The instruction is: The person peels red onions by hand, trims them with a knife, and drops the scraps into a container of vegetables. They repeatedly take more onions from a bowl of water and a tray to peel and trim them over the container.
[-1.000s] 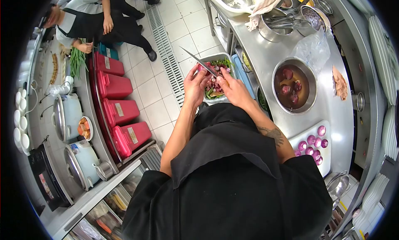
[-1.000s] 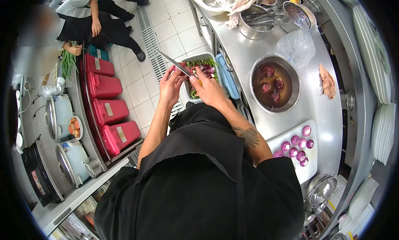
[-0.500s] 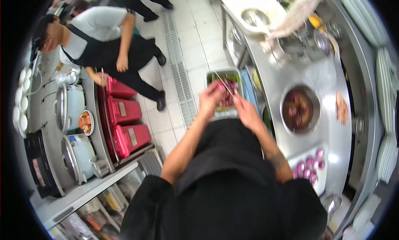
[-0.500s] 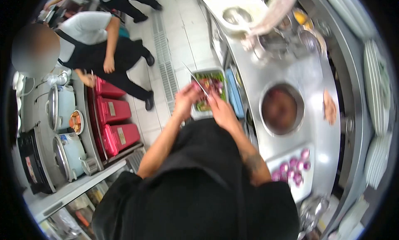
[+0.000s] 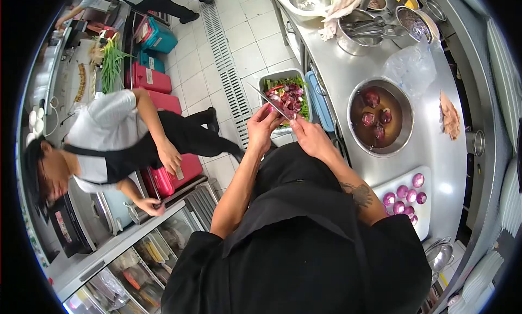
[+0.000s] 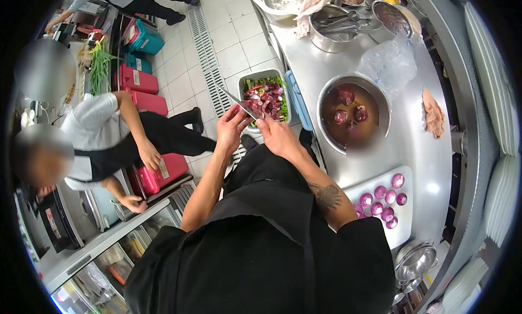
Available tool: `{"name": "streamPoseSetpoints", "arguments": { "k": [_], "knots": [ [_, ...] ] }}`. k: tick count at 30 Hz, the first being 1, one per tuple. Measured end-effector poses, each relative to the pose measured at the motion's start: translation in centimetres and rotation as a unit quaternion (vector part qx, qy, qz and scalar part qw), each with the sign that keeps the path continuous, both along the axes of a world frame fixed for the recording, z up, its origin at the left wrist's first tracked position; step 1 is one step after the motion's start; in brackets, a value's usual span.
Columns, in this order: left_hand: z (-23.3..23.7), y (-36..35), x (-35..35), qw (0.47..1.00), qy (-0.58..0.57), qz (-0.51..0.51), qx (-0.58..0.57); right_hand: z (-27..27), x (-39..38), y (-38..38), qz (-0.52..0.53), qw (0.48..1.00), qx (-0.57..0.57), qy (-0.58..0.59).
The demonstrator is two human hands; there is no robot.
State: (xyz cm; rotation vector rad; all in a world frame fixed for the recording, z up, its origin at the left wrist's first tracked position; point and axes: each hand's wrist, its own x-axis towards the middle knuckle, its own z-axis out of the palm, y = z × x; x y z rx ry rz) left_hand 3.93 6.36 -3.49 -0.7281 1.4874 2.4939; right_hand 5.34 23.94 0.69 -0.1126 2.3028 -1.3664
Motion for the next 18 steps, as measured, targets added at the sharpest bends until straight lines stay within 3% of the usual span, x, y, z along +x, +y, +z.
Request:
{"name": "streamPoseSetpoints", "arguments": {
  "k": [5,8,11,13,15,17,18],
  "knots": [
    [1.5,1.2,1.9,0.999,0.013,-0.022,-0.049,-1.4,0.5,-0.6,-0.013,0.999,0.014,0.041],
    [-0.1,0.0,1.9,0.999,0.025,0.015,-0.029,-3.0,-0.1,-2.2,-0.018,0.998,0.031,0.05],
    [-0.4,-1.0,1.5,0.997,0.051,0.037,-0.043,-1.0,-0.9,-4.0,-0.012,0.999,0.047,0.023],
    [-0.7,-1.5,1.5,0.989,0.065,-0.004,-0.134,-4.1,-2.2,-5.3,-0.036,0.996,0.048,0.065],
    [-1.3,-1.1,2.1,0.986,0.095,-0.014,-0.139,-5.7,-4.0,-6.0,-0.046,0.996,0.014,0.07],
    [-0.7,-2.0,1.6,0.986,0.112,-0.026,-0.119,-7.0,-5.0,-6.1,-0.046,0.993,-0.105,0.027],
    [0.2,-2.7,1.0,0.989,0.095,-0.038,-0.104,-5.1,-5.1,-6.0,-0.058,0.983,-0.159,-0.075]
  ]
}}
